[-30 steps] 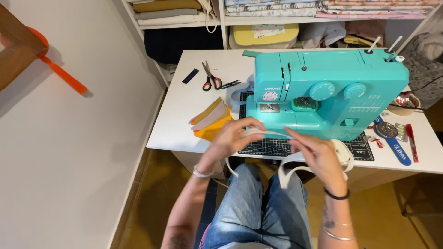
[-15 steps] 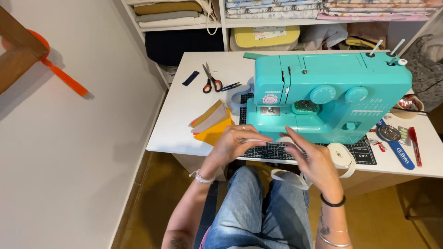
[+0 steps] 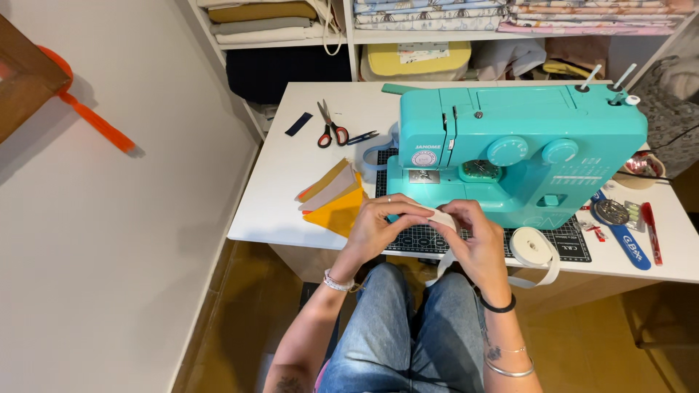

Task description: The person unspools a length of white elastic cord, aligns it with the edge of a small piece of fabric, and sews the cord onto the fabric using a sewing machine.

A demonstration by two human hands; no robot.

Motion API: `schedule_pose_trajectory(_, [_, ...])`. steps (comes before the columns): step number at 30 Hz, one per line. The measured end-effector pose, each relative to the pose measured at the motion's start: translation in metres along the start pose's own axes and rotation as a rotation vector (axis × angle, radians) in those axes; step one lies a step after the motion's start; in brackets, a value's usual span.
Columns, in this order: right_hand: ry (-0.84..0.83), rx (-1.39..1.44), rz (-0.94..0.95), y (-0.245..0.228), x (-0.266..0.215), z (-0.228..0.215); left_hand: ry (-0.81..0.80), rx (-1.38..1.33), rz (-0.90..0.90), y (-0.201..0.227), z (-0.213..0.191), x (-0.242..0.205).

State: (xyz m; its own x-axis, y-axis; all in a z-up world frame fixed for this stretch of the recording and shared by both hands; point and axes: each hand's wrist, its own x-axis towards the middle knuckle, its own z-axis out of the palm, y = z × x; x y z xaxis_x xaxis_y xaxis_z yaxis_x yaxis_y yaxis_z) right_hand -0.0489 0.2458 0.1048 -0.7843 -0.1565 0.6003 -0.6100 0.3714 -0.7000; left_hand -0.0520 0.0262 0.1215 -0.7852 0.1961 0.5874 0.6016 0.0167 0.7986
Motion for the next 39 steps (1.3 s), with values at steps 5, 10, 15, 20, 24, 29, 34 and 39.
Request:
schedule_pose_trajectory(5, [0.058,0.273,0.016,0.012,0.007,0.006,0.112,-0.001,-0.021,-0.01,0.006,-0.002])
schedule_pose_trajectory(10, [0.155,0.478,0.057,0.02,0.002,0.019,0.235,-0.037,-0.031,-0.011,0.017,-0.002])
schedule_pose_trajectory(15, [0.181,0.523,0.055,0.02,0.002,0.02,0.272,-0.061,-0.073,-0.015,0.016,-0.002])
schedule_pose_trajectory(20, [0.189,0.475,0.04,0.024,0.003,0.016,0.142,0.153,0.031,-0.012,0.012,-0.007])
schedule_pose_trajectory(24, [0.163,0.429,0.037,0.021,0.004,0.015,0.069,0.316,0.004,-0.012,0.008,-0.007])
schedule_pose_trajectory(29, [0.145,0.434,0.03,0.011,0.005,0.017,0.051,0.387,0.068,-0.017,0.011,-0.005])
schedule_pose_trajectory(34, [0.133,0.433,0.043,0.013,0.004,0.008,0.053,0.52,0.082,-0.025,0.004,-0.004])
schedule_pose_trajectory(39, [0.106,0.405,0.061,0.006,0.006,0.005,0.017,0.54,0.127,-0.038,0.011,-0.004])
